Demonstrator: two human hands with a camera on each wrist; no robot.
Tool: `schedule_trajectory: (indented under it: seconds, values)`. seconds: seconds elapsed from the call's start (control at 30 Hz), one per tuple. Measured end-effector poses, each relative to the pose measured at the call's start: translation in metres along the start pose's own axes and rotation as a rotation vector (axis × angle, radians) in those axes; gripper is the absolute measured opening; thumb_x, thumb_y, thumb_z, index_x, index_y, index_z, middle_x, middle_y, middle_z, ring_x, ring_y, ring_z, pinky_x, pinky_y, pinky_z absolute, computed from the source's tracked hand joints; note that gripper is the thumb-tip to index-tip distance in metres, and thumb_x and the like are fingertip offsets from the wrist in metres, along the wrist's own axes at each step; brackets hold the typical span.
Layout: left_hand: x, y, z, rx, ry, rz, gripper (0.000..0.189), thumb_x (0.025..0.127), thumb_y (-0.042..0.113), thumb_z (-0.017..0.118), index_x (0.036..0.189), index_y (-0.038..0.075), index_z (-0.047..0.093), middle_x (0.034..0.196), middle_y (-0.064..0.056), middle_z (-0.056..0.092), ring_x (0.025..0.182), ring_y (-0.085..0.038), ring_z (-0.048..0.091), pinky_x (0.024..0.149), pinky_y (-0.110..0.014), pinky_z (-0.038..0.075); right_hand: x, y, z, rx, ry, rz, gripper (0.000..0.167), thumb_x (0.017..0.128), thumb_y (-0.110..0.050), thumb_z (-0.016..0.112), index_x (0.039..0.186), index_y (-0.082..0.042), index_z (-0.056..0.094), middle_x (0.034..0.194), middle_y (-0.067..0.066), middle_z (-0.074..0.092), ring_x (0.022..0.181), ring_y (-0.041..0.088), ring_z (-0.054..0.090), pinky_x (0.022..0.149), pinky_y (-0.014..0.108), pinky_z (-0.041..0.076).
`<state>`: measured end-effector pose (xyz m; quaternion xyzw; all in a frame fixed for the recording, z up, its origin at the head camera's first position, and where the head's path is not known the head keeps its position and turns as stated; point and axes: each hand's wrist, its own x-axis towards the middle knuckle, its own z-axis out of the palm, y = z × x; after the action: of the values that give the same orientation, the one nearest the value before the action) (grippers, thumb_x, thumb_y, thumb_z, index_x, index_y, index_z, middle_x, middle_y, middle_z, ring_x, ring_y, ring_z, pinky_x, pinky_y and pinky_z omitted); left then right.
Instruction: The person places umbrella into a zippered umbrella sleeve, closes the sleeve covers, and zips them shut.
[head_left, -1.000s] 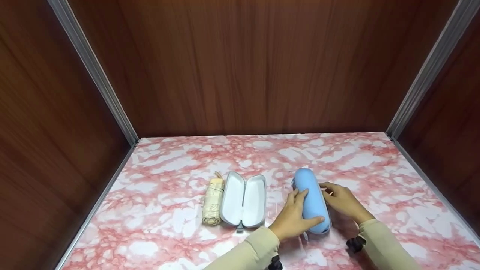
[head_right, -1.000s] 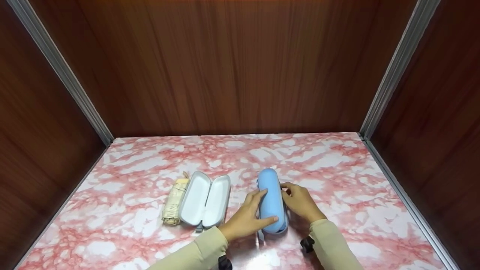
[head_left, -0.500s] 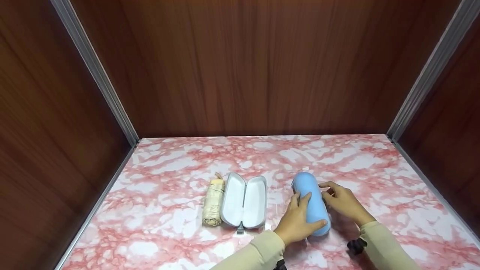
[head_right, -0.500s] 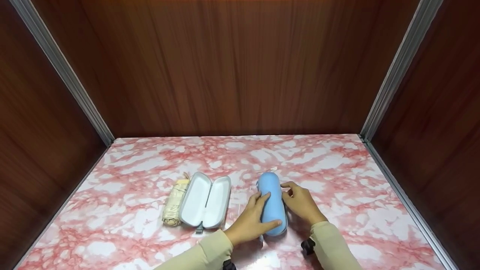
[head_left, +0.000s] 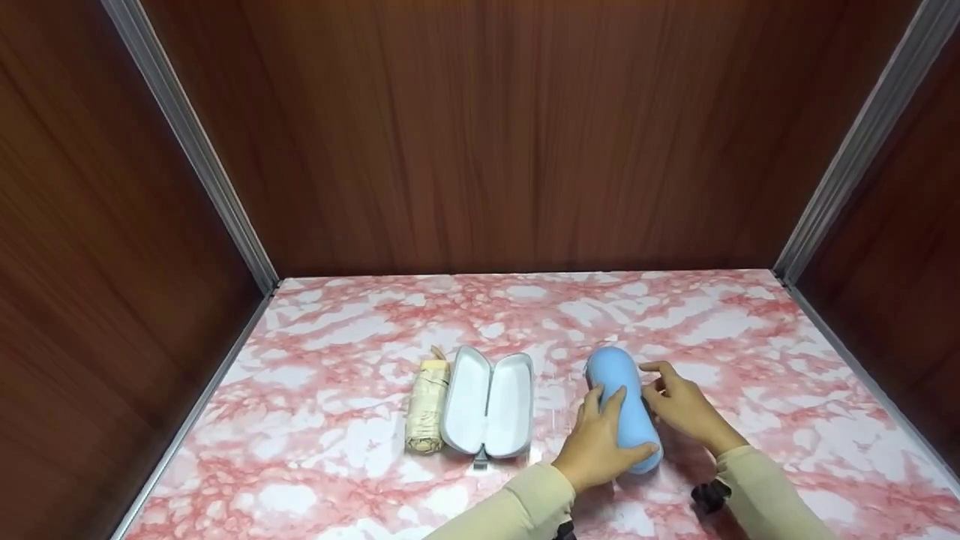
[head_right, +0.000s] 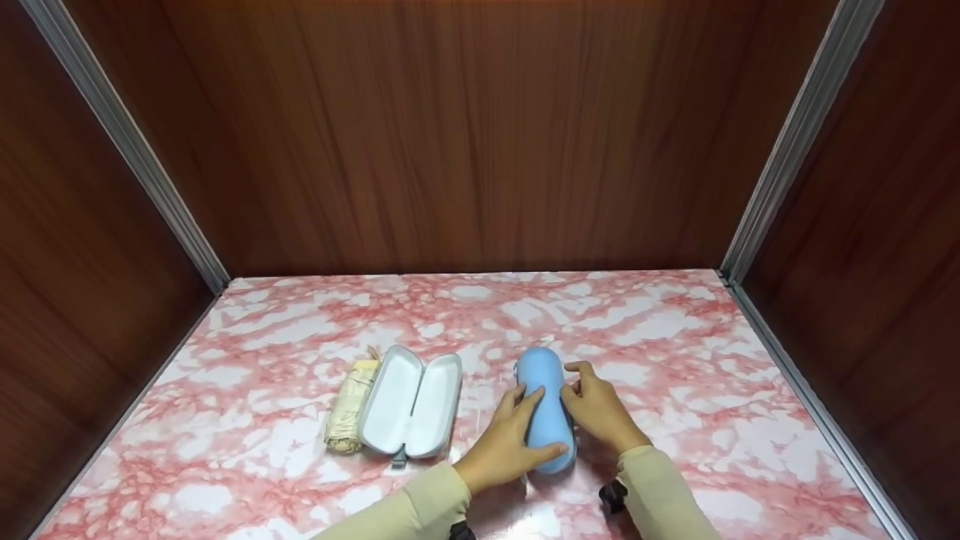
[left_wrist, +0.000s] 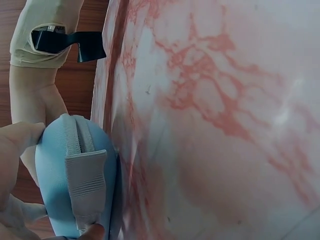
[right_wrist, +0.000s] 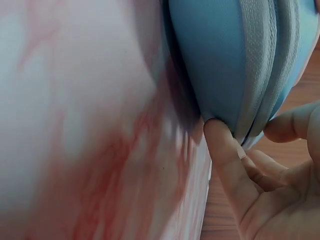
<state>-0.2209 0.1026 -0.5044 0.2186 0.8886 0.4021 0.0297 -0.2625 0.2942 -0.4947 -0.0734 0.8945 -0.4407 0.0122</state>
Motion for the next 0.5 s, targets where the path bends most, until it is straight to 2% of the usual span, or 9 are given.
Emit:
schedule_trajectory:
  seconds: [0.2, 0.5]
  values:
    - [0.0021, 0.0004, -0.0006, 0.015, 0.008, -0.009, 0.090, 0.084, 0.052, 0.077, 0.155, 0.014, 0.037, 0.155, -0.016, 0.025, 0.138, -0.030, 0.037, 0.099, -0.036, 0.048, -0.0034, -0.0009, -0.0032, 0.009, -0.055, -0.028, 0.042, 0.104, -0.021, 0.051, 0.140, -0.002, 0.045, 0.099, 0.014, 0.064, 0.074, 0.023, 0.063, 0.067, 0.039, 0.055]
    - [0.0029, -0.0009, -0.0029, -0.009, 0.012, -0.005, 0.090, 0.081, 0.053, 0.079, 0.153, 0.015, 0.041, 0.154, -0.014, 0.026, 0.139, -0.029, 0.034, 0.101, -0.038, 0.047, -0.0068, -0.0068, -0.0089, -0.027, -0.214, 0.015, 0.071, 0.099, -0.043, 0.061, 0.152, -0.007, 0.031, 0.112, 0.015, 0.060, 0.097, 0.025, 0.062, 0.080, 0.044, 0.054]
